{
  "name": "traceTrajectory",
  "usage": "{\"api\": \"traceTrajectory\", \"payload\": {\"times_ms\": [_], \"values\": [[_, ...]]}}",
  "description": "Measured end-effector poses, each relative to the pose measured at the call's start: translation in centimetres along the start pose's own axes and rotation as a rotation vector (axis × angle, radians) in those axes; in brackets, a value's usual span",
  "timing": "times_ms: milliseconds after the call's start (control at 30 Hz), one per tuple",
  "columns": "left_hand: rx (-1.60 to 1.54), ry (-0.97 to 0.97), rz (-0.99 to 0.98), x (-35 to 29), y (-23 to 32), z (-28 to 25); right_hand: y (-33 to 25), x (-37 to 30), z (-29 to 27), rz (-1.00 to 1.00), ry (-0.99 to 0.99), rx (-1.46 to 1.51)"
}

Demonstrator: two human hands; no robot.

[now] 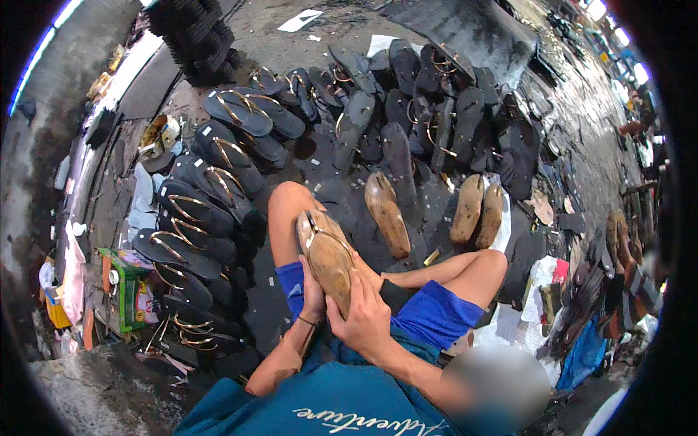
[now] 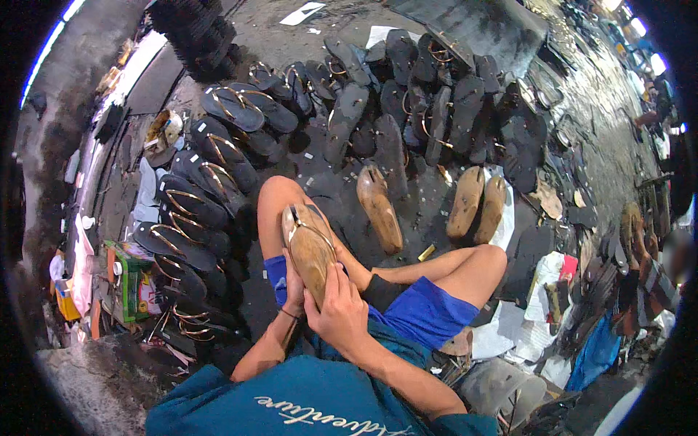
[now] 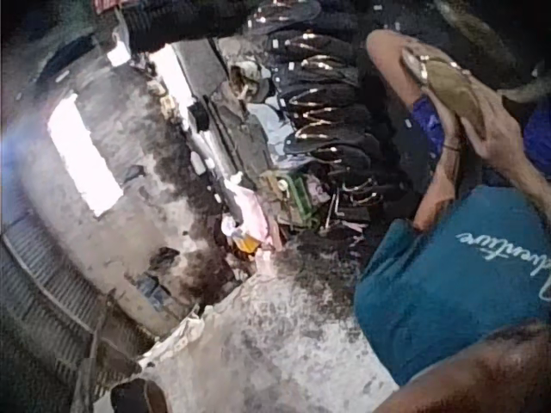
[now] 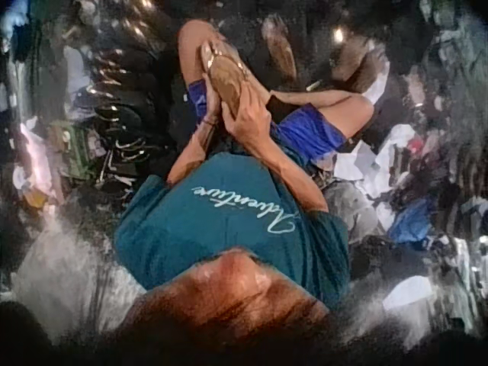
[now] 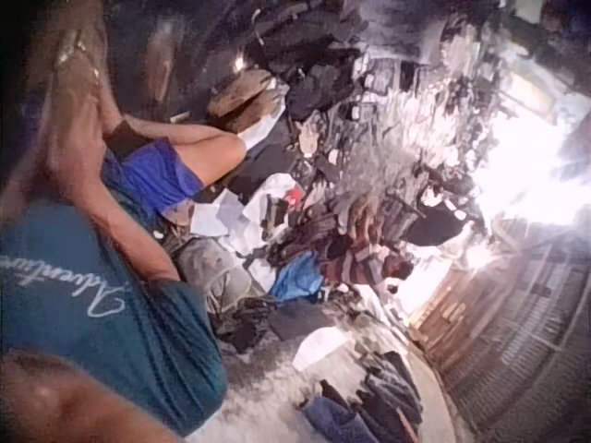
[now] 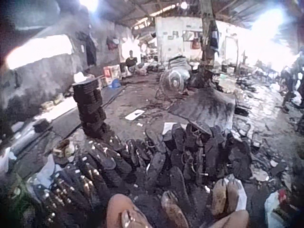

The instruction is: The person sits on the floor and repeatedly picks up black flip-flops and wooden shoe lasts, aligns the straps, and presses the soles onto the lasts. The person handles the sandals one at a time, turning them over and adjusting the straps before placing them back on the floor.

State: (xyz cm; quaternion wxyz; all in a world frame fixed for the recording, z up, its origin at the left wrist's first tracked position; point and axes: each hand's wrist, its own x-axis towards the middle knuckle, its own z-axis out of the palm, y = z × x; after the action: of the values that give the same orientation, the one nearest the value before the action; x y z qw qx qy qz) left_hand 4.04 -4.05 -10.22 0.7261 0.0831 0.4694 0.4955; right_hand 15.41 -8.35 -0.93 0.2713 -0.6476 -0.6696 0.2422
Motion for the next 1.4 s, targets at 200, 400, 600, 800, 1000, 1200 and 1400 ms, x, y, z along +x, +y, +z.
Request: {"api": "traceTrajectory", "payload": {"times_ms": [200,400,600,800,1000,1200,1400], "values": [[-0.095,-0.221,0.058,1.1,0.7,1.9,0.4,0.7,-1.7,-0.071,0.127,0.006],[0.383,-0.389,0.131,1.2,4.0,5.4,-0.1,1.5,-5.1,-0.111,0.314,-0.104],[0.384,-0.639,-0.001,-2.7,6.0,6.4,1.0,0.4,-8.7,-0.194,0.186,0.122],[0.101,-0.514,-0.062,-6.9,5.2,6.7,1.3,2.2,-11.5,-0.357,0.029,0.292],[0.113,-0.452,0.164,-6.4,6.9,8.9,1.5,-0.8,-8.5,-0.159,-0.013,0.155],[0.197,-0.409,0.071,-7.5,6.9,6.4,2.2,-2.1,-7.5,-0.211,0.014,0.167],[0.245,-0.499,-0.111,-12.3,8.4,2.0,2.3,-4.9,-9.2,0.412,-0.364,1.143]]}}
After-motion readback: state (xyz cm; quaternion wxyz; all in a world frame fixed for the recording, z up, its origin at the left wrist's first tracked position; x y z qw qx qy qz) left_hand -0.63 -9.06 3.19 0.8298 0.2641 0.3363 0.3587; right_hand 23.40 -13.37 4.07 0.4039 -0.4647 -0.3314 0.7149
